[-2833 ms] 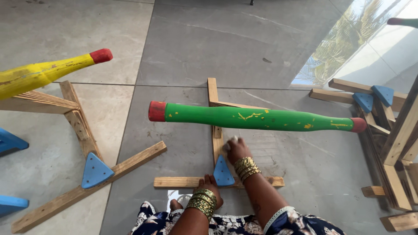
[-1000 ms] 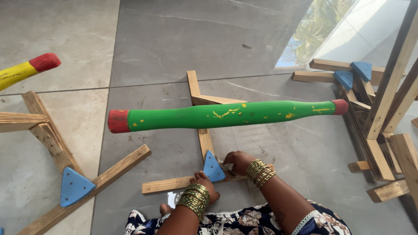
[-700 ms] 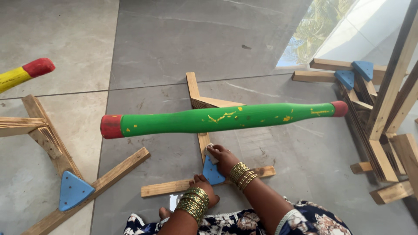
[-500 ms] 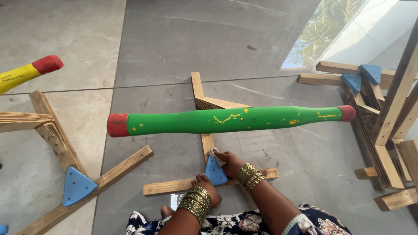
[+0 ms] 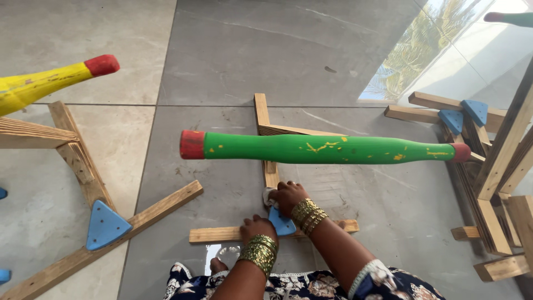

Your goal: The person sits on the floor and wipes wooden frame parts and a green-painted wooden handle with a cloth. They lift and reposition the handle on a wooden stand, wipe its surface and the bare wood bars, and continue wiping different sections of the frames.

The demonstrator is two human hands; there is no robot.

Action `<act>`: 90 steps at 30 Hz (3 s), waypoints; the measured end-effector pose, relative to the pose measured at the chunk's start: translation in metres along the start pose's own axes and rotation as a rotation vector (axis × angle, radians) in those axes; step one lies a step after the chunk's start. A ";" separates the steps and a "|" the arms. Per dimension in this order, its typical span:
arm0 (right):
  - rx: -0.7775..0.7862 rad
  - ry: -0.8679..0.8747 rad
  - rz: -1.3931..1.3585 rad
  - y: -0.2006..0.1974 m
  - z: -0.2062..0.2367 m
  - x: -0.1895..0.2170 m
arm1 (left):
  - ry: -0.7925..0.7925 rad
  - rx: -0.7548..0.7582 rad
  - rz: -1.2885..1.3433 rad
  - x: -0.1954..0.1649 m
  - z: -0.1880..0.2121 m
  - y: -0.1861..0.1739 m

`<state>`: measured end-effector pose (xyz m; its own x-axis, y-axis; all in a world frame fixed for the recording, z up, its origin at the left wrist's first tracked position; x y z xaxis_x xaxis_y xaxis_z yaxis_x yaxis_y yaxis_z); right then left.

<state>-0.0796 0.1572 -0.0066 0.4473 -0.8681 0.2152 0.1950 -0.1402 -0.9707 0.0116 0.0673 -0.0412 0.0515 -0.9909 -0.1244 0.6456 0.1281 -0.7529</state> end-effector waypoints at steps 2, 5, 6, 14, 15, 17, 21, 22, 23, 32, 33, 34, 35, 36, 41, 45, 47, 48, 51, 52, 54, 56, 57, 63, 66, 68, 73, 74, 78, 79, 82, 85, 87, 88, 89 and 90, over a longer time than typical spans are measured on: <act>0.059 0.011 0.112 0.011 -0.008 0.003 | -0.059 -0.018 0.061 0.008 -0.012 0.003; 0.054 -0.057 0.220 0.019 -0.002 0.018 | -0.157 0.001 0.287 0.021 -0.037 0.018; 0.069 -0.108 0.224 0.024 0.005 0.025 | -0.227 -0.048 0.391 0.026 -0.042 0.021; 0.073 -0.341 -0.242 0.018 0.048 0.040 | -0.149 0.022 0.360 0.033 -0.020 -0.001; 0.082 -0.365 -0.308 0.014 0.045 0.035 | -0.122 0.043 0.363 0.032 -0.013 -0.010; -0.005 -0.362 -0.376 0.001 0.036 0.022 | -0.097 0.088 0.334 0.029 0.002 -0.022; -0.144 -0.171 -0.282 -0.010 0.014 0.006 | -0.085 0.143 0.260 0.022 0.016 -0.032; -0.112 -0.103 -0.238 -0.006 0.011 0.007 | -0.081 0.153 0.254 0.022 0.017 -0.031; -0.105 -0.034 -0.245 -0.003 0.013 0.009 | -0.074 0.139 0.249 0.022 0.016 -0.030; -0.058 0.117 -0.261 0.032 0.119 0.037 | -0.095 0.204 0.152 0.009 0.001 -0.010; -0.073 0.085 -0.301 0.034 0.129 0.036 | -0.100 0.171 0.171 0.009 0.002 -0.011; -0.084 0.054 -0.339 0.036 0.137 0.032 | -0.104 0.142 0.194 0.008 0.005 -0.012; -0.120 0.146 -0.418 0.037 0.143 0.017 | -0.093 0.134 0.190 0.007 0.008 -0.011; -0.159 0.235 -0.497 0.038 0.144 0.000 | -0.084 0.122 0.186 0.007 0.010 -0.011; -0.412 0.437 -0.420 0.035 0.145 -0.052 | -0.056 0.040 0.159 -0.001 0.012 -0.003; -0.250 0.412 -0.281 0.063 0.135 -0.030 | -0.084 -0.090 0.068 -0.009 0.001 0.010; -0.183 0.327 -0.182 0.070 0.132 -0.016 | -0.087 -0.135 0.034 -0.009 -0.005 0.016; -0.131 0.320 -0.183 0.072 0.131 -0.014 | -0.077 -0.142 0.031 -0.008 -0.007 0.018; 0.203 0.348 -0.136 0.076 0.132 -0.033 | -0.058 -0.154 0.034 -0.007 -0.011 0.024; 0.338 0.364 -0.108 0.074 0.134 -0.047 | -0.054 -0.164 0.038 -0.007 -0.013 0.023; 0.424 0.446 -0.029 0.060 0.136 -0.080 | -0.052 -0.191 0.036 -0.007 -0.015 0.020; 0.436 0.555 -0.010 0.046 0.143 -0.113 | -0.052 -0.212 0.035 -0.007 -0.017 0.017; 0.402 0.621 -0.032 0.040 0.146 -0.127 | -0.052 -0.221 0.034 -0.007 -0.019 0.016; 0.238 0.515 -0.126 0.071 0.133 -0.079 | -0.048 -0.319 0.005 -0.004 -0.025 0.003; 0.063 0.364 -0.299 0.091 0.121 -0.021 | -0.043 -0.273 0.043 0.001 -0.027 -0.003; -0.120 0.264 -0.378 0.086 0.113 -0.006 | -0.030 -0.235 0.084 0.003 -0.028 -0.011; 0.168 0.430 -0.165 0.079 0.115 -0.048 | 0.008 -0.141 0.104 0.008 -0.019 -0.016; 0.219 0.505 -0.147 0.075 0.118 -0.063 | 0.007 -0.121 0.108 0.008 -0.019 -0.016; 0.123 0.681 -0.169 0.047 0.127 -0.100 | 0.014 -0.045 0.119 0.009 -0.020 -0.014; 0.044 0.724 -0.180 0.041 0.128 -0.104 | 0.021 -0.031 0.121 0.010 -0.021 -0.013; -0.004 0.743 -0.170 0.045 0.126 -0.094 | 0.073 0.011 0.140 0.014 -0.026 -0.011; -0.111 0.533 -0.276 0.058 0.108 -0.060 | 0.086 0.021 0.116 0.014 -0.031 -0.011; -0.214 0.396 -0.402 0.057 0.098 -0.049 | 0.063 0.006 0.119 0.015 -0.033 -0.011; -0.259 0.358 -0.473 0.054 0.095 -0.050 | 0.049 0.001 0.121 0.015 -0.033 -0.010; -0.311 0.317 -0.547 0.049 0.090 -0.052 | 0.056 0.000 0.114 0.014 -0.032 -0.010; -0.377 0.403 -0.651 0.045 0.088 -0.065 | 0.063 -0.008 0.104 0.014 -0.032 -0.010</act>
<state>-0.0229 0.2490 -0.0548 -0.0122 -0.6527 0.7576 -0.0299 -0.7570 -0.6527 -0.0189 0.0537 -0.0561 0.0697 -0.9677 -0.2424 0.6330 0.2307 -0.7390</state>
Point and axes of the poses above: each hand's wrist, its own z-axis away from the middle knuckle, its own y-axis out of the palm, x = y × z, the point moved 7 cm from there along -z, towards the middle knuckle, and after that the axes turned 3 degrees about -z, right-handed, at the moved point
